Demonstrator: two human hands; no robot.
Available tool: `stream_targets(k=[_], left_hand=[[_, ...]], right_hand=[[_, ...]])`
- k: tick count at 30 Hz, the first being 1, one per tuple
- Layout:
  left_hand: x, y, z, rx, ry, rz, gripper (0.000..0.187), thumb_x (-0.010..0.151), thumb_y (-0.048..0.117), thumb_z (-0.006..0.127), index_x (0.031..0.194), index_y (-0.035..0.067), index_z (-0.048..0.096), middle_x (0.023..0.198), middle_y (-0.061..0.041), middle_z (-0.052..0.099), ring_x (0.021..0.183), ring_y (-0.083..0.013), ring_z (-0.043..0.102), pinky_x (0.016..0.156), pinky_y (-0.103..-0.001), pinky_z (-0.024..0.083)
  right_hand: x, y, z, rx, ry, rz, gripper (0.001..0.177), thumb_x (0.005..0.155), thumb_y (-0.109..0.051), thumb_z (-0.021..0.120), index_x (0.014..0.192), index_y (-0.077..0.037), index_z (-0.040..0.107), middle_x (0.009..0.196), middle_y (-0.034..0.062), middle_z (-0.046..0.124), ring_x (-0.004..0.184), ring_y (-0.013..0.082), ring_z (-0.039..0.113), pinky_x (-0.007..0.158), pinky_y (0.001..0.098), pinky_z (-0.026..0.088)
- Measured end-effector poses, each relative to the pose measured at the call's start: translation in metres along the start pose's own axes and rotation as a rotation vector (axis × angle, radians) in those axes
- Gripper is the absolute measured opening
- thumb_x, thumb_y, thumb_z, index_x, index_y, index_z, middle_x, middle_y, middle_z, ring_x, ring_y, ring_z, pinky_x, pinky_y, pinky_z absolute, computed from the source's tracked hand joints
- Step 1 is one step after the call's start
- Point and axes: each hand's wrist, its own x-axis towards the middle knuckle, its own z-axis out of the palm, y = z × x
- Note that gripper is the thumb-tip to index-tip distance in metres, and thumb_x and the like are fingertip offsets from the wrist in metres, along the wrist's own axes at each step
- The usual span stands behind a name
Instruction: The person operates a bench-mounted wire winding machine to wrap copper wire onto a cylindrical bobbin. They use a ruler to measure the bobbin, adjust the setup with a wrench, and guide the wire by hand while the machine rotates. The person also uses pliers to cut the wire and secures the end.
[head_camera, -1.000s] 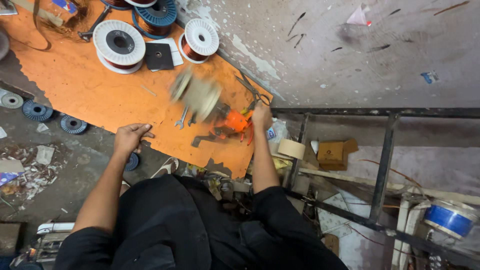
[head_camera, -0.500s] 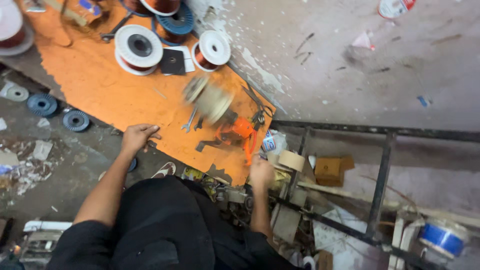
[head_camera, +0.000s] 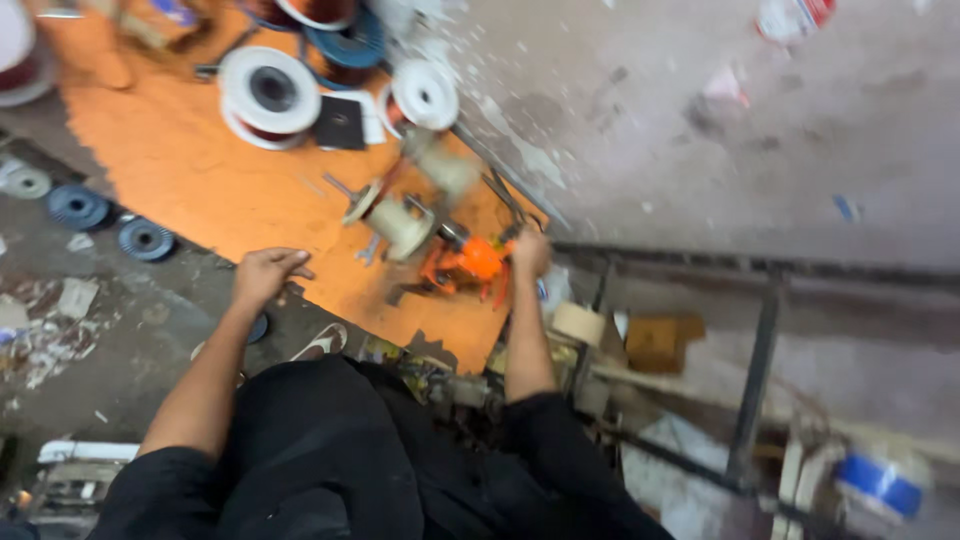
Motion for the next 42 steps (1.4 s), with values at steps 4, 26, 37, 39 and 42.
stream_targets(k=[4, 26, 37, 39, 42], left_hand=[[-0.006, 0.000, -0.001, 0.015, 0.003, 0.006, 0.028, 0.098, 0.025, 0.069, 0.110, 0.000, 0.075, 0.087, -0.010, 0.077, 0.037, -0.0116, 0.045, 0.035, -0.028, 0.035], [-0.002, -0.004, -0.005, -0.038, -0.002, -0.011, 0.034, 0.094, 0.028, 0.071, 0.111, -0.001, 0.075, 0.083, -0.011, 0.079, 0.034, -0.0130, 0.048, 0.034, -0.029, 0.040], [-0.003, -0.007, -0.005, -0.027, -0.009, 0.006, 0.033, 0.095, 0.028, 0.071, 0.108, -0.001, 0.077, 0.082, -0.010, 0.080, 0.034, -0.0136, 0.047, 0.035, -0.029, 0.039], [0.001, -0.007, -0.006, -0.007, -0.004, 0.021, 0.033, 0.094, 0.028, 0.071, 0.108, -0.001, 0.077, 0.082, -0.010, 0.080, 0.034, -0.0135, 0.049, 0.036, -0.029, 0.041], [0.004, -0.012, -0.006, 0.003, -0.005, 0.022, 0.033, 0.094, 0.029, 0.071, 0.109, 0.000, 0.077, 0.082, -0.009, 0.081, 0.035, -0.0129, 0.051, 0.036, -0.029, 0.043]], right_hand=[[-0.063, 0.027, 0.036, -0.021, -0.161, -0.178, 0.058, 0.085, -0.057, 0.053, 0.099, -0.006, 0.075, 0.094, 0.0242, 0.073, 0.094, 0.0463, 0.069, 0.076, 0.0575, 0.053], [-0.013, 0.016, -0.074, -0.075, 0.294, -0.215, 0.064, 0.103, -0.049, 0.050, 0.077, 0.004, 0.075, 0.077, 0.0282, 0.069, 0.072, 0.0492, 0.068, 0.066, 0.0611, 0.048], [-0.113, 0.022, 0.012, -0.217, -0.303, -0.265, 0.045, 0.085, -0.045, 0.052, 0.104, -0.009, 0.073, 0.100, 0.0207, 0.074, 0.096, 0.0439, 0.070, 0.079, 0.0553, 0.055], [-0.145, 0.042, 0.003, -0.131, -0.316, -0.264, 0.052, 0.100, -0.046, 0.039, 0.103, -0.007, 0.072, 0.100, 0.0247, 0.072, 0.096, 0.0494, 0.067, 0.081, 0.0605, 0.051], [-0.178, 0.067, -0.023, -0.214, -0.269, -0.229, 0.072, 0.106, -0.057, 0.034, 0.091, -0.001, 0.076, 0.092, 0.0278, 0.072, 0.092, 0.0498, 0.068, 0.083, 0.0584, 0.052]])
